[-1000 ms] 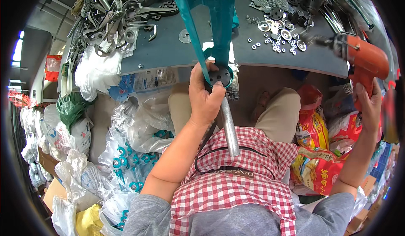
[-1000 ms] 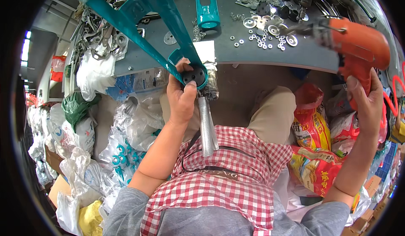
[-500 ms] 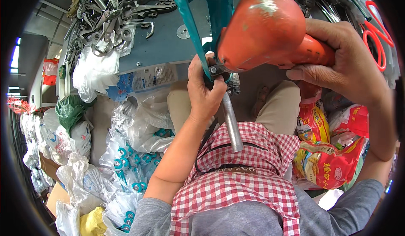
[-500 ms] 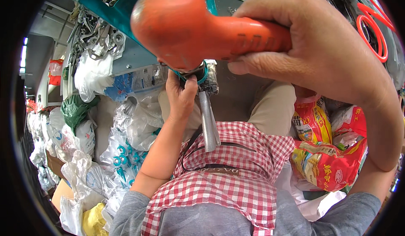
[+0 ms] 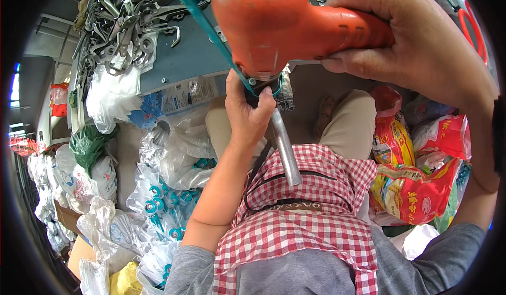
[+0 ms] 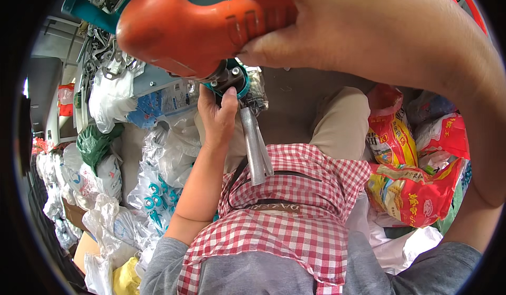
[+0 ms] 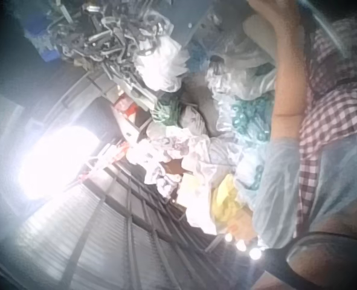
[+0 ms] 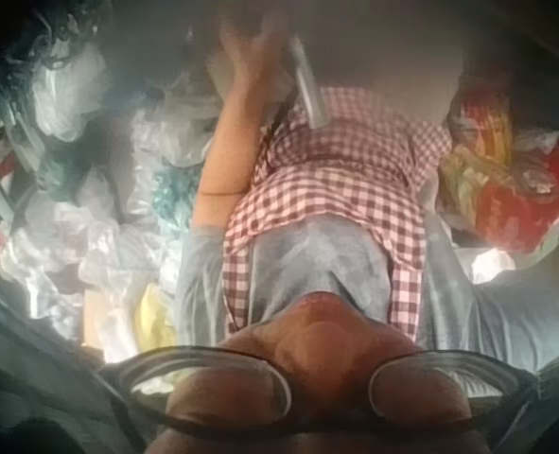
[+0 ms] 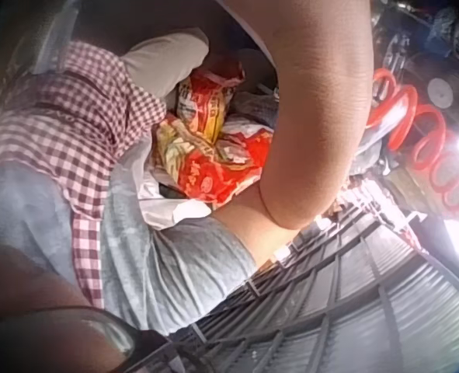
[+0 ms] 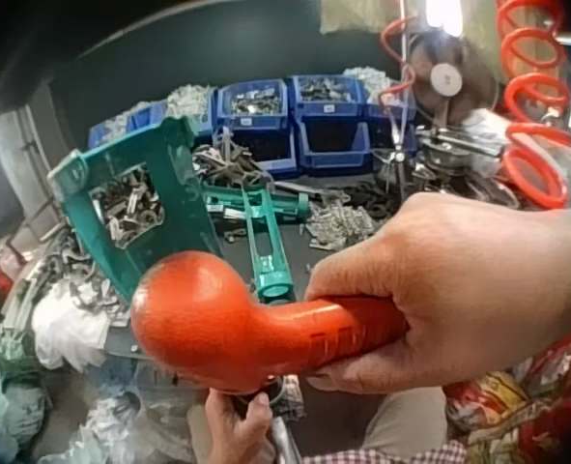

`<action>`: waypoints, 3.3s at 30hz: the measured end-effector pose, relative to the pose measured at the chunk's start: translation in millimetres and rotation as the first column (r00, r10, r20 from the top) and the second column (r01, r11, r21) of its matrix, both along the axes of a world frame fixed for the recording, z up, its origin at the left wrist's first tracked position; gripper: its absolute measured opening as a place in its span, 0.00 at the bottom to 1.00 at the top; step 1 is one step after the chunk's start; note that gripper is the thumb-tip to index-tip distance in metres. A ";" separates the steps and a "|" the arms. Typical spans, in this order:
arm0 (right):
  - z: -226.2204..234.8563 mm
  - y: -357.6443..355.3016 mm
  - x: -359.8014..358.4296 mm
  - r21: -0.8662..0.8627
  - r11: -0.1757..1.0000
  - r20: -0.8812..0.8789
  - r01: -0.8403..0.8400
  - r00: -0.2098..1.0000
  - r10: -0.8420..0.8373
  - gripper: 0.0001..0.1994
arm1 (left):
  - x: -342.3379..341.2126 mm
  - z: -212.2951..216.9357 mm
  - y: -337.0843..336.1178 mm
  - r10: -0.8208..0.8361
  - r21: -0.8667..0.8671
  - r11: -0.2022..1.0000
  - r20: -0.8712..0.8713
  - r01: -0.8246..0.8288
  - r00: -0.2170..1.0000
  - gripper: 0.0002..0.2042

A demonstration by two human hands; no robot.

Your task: Assembling a metal mechanical assembly using an electric screwdriver and a specialized manual tensioning jig.

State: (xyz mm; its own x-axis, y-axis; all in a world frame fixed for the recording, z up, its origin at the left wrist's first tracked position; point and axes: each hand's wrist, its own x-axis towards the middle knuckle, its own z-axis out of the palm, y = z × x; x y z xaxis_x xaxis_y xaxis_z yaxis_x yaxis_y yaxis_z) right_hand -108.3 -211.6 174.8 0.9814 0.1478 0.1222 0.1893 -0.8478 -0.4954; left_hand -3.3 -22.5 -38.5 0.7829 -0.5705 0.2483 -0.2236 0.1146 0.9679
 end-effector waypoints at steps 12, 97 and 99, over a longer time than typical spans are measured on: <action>-6.5 3.9 5.9 -0.027 0.998 -0.092 0.051 0.994 -0.053 0.17 | 71.5 137.0 -22.8 -0.454 -0.451 0.756 0.160 0.474 0.877 0.50; -130.5 -159.3 -103.1 -0.608 0.223 0.299 0.762 0.480 -0.825 0.22 | 53.1 111.1 -22.9 -0.602 -0.276 0.743 0.123 0.610 0.789 0.22; -147.2 -161.2 -107.3 -0.546 0.281 0.410 0.789 0.544 -0.732 0.22 | 59.4 112.5 -26.3 -0.631 -0.262 0.719 0.144 0.644 0.763 0.23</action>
State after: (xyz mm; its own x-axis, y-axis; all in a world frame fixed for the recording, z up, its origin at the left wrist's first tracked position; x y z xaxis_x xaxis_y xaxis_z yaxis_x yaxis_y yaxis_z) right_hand -215.6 -372.8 27.7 0.6852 -0.6012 0.4111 -0.7073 -0.6840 0.1784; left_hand 56.1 -48.7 74.0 0.2451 -0.8309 0.4995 -0.0368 0.5069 0.8612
